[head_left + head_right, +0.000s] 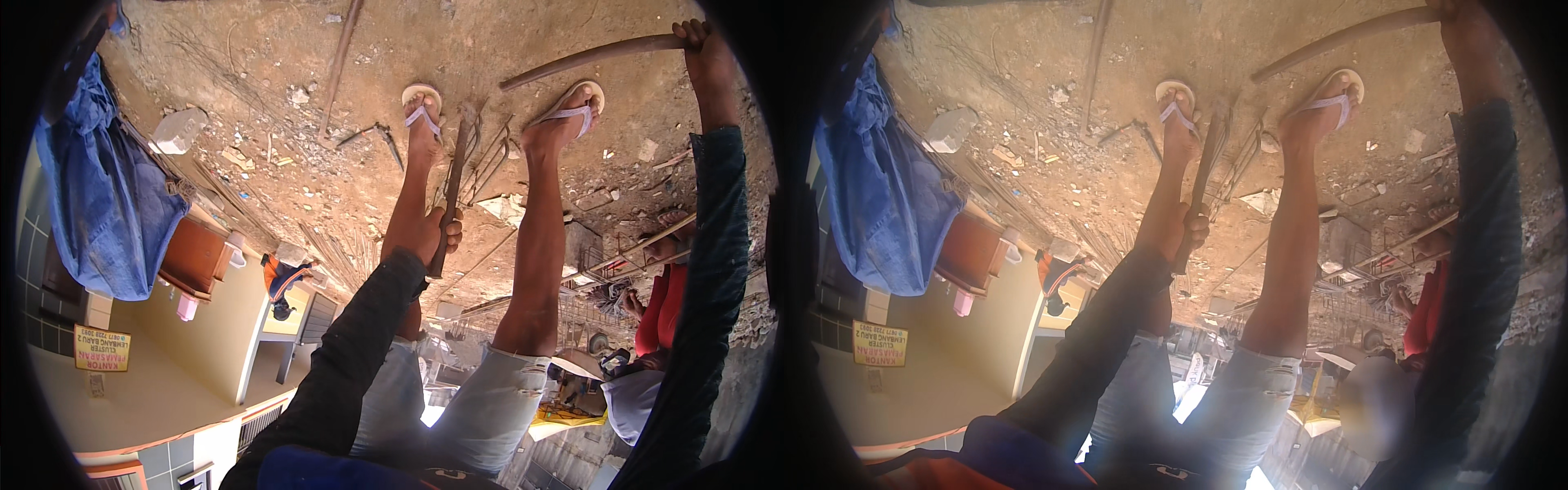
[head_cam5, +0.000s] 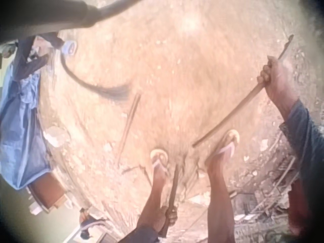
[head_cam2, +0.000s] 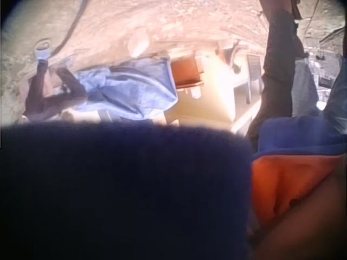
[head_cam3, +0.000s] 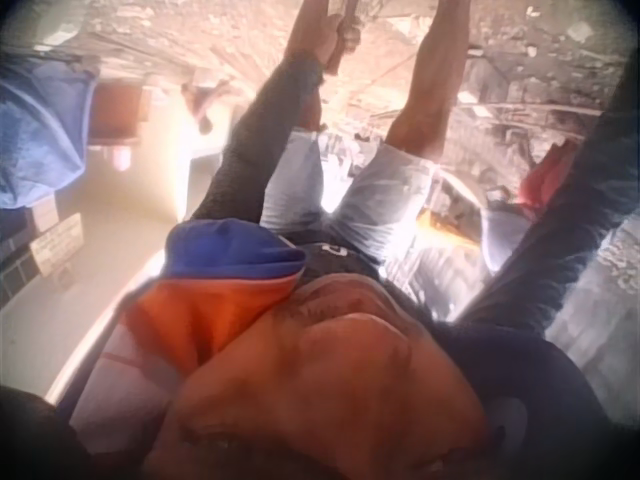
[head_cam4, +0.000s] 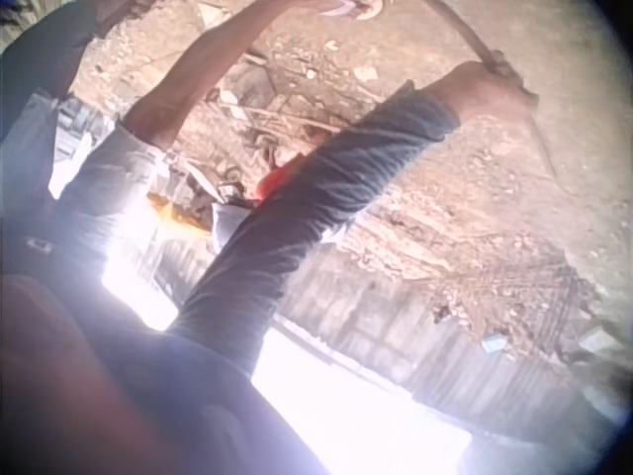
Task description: The person bends multiple thin metal rods into a curved shape using a cylindrical pipe as a lever. They repeatedly position the pipe over the rods and apply downward pressure to bend them, then reposition to continue the process.
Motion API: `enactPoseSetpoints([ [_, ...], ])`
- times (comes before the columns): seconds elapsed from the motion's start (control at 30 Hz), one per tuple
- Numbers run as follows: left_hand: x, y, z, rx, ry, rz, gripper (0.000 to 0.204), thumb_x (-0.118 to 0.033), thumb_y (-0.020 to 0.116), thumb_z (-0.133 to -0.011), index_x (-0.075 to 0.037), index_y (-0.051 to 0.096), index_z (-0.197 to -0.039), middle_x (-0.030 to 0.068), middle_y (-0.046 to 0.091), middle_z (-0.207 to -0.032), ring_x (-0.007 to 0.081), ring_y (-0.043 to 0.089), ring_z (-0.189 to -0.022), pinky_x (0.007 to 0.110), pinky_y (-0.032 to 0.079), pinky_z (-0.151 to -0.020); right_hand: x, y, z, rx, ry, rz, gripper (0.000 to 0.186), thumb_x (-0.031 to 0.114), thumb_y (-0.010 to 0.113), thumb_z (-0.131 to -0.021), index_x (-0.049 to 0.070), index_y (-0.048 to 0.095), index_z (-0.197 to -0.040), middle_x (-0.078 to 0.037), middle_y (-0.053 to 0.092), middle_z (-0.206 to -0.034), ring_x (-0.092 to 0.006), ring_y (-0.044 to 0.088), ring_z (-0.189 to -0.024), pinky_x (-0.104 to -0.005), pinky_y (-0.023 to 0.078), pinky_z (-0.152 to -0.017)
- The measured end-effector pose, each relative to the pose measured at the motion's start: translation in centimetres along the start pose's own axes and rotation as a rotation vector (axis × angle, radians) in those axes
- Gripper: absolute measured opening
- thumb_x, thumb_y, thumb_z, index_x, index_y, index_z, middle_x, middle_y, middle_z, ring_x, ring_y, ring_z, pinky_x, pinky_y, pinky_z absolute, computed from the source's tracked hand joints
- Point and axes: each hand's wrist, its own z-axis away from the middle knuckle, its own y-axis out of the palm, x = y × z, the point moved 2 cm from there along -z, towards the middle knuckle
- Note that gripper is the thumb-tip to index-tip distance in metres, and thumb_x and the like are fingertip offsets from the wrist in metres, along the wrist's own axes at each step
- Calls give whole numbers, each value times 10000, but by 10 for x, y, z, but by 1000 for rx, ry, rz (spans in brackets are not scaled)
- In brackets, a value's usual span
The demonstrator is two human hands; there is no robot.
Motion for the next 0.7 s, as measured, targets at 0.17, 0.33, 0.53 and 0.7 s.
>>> enactPoseSetpoints([
  [0.17,-10,-5,-20,213,-58,95,338,-373,296,-1073,-138,532,-1015,-59,390,-646,105,381,-579,280,333,-502,-8,-2,24,-63,57,-44,290,119,422,-1054,100,353,-773,-2,233,-668,-149,280,-620,-393,420,-696],
  [0.33,3,-16,-36,290,-111,142,317,-358,300,-1067,-145,525,-996,-68,367,-636,111,374,-592,286,337,-527,-18,-2,65,-74,88,-49,268,117,431,-1053,102,355,-796,4,230,-653,-142,269,-614,-378,399,-669],
  [0.53,-1,-24,-44,376,-204,255,349,-374,299,-1065,-144,549,-984,-78,379,-641,117,386,-606,305,353,-543,-31,-12,58,11,51,-109,260,135,452,-1049,92,370,-805,6,241,-650,-142,262,-605,-365,389,-651],
  [0.7,-6,-29,-45,369,-220,221,370,-405,303,-1059,-152,544,-938,-89,379,-642,105,378,-598,296,338,-529,-58,-22,24,-88,119,-75,231,133,434,-1052,85,356,-840,-5,242,-648,-152,277,-579,-384,391,-607],
])
